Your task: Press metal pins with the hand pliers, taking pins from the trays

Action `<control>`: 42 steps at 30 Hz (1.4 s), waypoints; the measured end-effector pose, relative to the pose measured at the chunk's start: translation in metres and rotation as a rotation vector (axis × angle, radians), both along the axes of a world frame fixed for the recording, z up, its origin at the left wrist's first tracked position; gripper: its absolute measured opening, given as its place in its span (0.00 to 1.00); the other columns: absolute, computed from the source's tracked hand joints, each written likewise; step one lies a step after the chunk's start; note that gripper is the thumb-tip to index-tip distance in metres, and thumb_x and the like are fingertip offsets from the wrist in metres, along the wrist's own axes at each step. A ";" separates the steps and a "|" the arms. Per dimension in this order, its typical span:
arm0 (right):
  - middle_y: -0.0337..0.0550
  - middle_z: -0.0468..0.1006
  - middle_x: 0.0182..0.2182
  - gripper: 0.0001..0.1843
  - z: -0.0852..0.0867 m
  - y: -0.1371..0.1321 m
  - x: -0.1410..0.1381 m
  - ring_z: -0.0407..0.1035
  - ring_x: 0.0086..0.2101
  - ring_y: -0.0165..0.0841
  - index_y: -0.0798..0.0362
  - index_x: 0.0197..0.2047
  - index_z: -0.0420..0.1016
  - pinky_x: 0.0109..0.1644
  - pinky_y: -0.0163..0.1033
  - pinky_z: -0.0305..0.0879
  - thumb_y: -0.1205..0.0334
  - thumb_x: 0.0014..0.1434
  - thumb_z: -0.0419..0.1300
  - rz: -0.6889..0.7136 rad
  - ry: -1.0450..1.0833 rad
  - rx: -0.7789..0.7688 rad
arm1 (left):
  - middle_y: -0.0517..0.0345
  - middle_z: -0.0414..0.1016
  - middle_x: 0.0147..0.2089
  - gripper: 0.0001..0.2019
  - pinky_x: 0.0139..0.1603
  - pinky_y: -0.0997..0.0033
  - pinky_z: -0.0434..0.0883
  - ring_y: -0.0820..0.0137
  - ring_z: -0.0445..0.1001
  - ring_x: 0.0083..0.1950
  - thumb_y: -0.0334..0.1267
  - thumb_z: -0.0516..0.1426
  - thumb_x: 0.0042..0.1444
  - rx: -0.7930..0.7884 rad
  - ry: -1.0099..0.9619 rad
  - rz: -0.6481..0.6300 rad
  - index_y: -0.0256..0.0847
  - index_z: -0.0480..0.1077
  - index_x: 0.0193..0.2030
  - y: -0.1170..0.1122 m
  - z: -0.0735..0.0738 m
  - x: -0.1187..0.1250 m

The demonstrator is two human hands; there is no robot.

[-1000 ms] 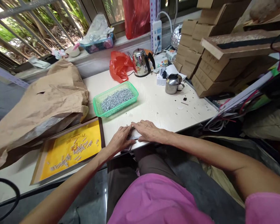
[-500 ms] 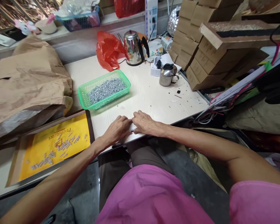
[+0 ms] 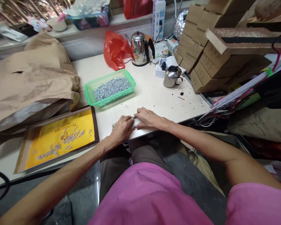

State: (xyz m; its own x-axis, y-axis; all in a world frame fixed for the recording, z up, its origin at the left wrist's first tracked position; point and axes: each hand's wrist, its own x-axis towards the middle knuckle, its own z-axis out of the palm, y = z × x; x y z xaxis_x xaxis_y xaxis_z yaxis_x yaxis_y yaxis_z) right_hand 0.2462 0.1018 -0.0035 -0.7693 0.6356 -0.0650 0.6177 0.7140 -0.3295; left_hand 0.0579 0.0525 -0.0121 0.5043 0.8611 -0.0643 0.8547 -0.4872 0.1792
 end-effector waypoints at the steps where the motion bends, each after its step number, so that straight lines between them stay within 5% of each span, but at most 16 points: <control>1: 0.52 0.72 0.43 0.22 -0.001 0.003 0.003 0.66 0.44 0.39 0.59 0.52 0.72 0.47 0.40 0.60 0.50 0.63 0.57 0.026 0.024 -0.015 | 0.42 0.68 0.58 0.14 0.58 0.55 0.67 0.56 0.65 0.60 0.31 0.53 0.61 0.034 -0.034 0.007 0.34 0.68 0.53 -0.009 -0.004 0.001; 5: 0.52 0.74 0.44 0.17 -0.008 0.015 0.001 0.66 0.45 0.37 0.58 0.52 0.72 0.48 0.39 0.60 0.58 0.66 0.52 -0.030 0.011 0.021 | 0.39 0.59 0.68 0.18 0.65 0.50 0.60 0.54 0.54 0.70 0.35 0.50 0.64 0.123 -0.202 0.023 0.35 0.62 0.60 -0.044 -0.025 0.009; 12: 0.53 0.76 0.44 0.13 0.000 0.031 -0.041 0.64 0.47 0.44 0.54 0.45 0.77 0.47 0.46 0.58 0.62 0.65 0.52 -0.202 -0.177 0.213 | 0.42 0.65 0.65 0.23 0.67 0.46 0.56 0.54 0.57 0.69 0.45 0.51 0.65 0.109 -0.301 0.015 0.38 0.60 0.63 -0.064 -0.035 0.017; 16: 0.50 0.72 0.50 0.13 0.009 0.007 -0.077 0.61 0.49 0.42 0.49 0.48 0.77 0.46 0.44 0.57 0.61 0.64 0.54 0.178 -0.057 0.209 | 0.37 0.65 0.63 0.24 0.66 0.46 0.58 0.50 0.59 0.68 0.47 0.54 0.62 0.093 -0.340 0.011 0.35 0.62 0.61 -0.065 -0.038 0.016; 20: 0.48 0.72 0.48 0.08 0.005 -0.022 -0.105 0.55 0.54 0.44 0.48 0.37 0.80 0.48 0.46 0.55 0.62 0.61 0.58 0.494 -0.053 0.217 | 0.36 0.70 0.58 0.24 0.61 0.47 0.64 0.47 0.67 0.61 0.49 0.53 0.62 0.031 -0.352 0.045 0.33 0.65 0.58 -0.070 -0.048 0.016; 27: 0.49 0.75 0.42 0.10 -0.004 -0.026 -0.120 0.61 0.45 0.39 0.53 0.34 0.77 0.45 0.44 0.55 0.65 0.63 0.55 0.553 -0.064 0.187 | 0.37 0.69 0.59 0.26 0.60 0.48 0.66 0.48 0.67 0.62 0.50 0.53 0.61 0.080 -0.359 -0.011 0.34 0.63 0.60 -0.075 -0.063 0.014; 34: 0.45 0.76 0.43 0.13 0.004 -0.024 -0.119 0.62 0.45 0.38 0.48 0.48 0.75 0.45 0.42 0.53 0.63 0.66 0.52 0.564 -0.042 0.076 | 0.36 0.67 0.60 0.25 0.61 0.49 0.64 0.48 0.65 0.63 0.46 0.55 0.61 0.071 -0.360 -0.044 0.34 0.62 0.60 -0.074 -0.058 0.013; 42: 0.43 0.75 0.36 0.04 -0.001 -0.021 -0.124 0.60 0.41 0.38 0.48 0.37 0.74 0.42 0.44 0.50 0.64 0.60 0.58 0.877 -0.104 0.267 | 0.39 0.68 0.60 0.29 0.63 0.49 0.63 0.48 0.63 0.64 0.44 0.59 0.58 0.072 -0.368 -0.053 0.34 0.59 0.63 -0.077 -0.056 0.011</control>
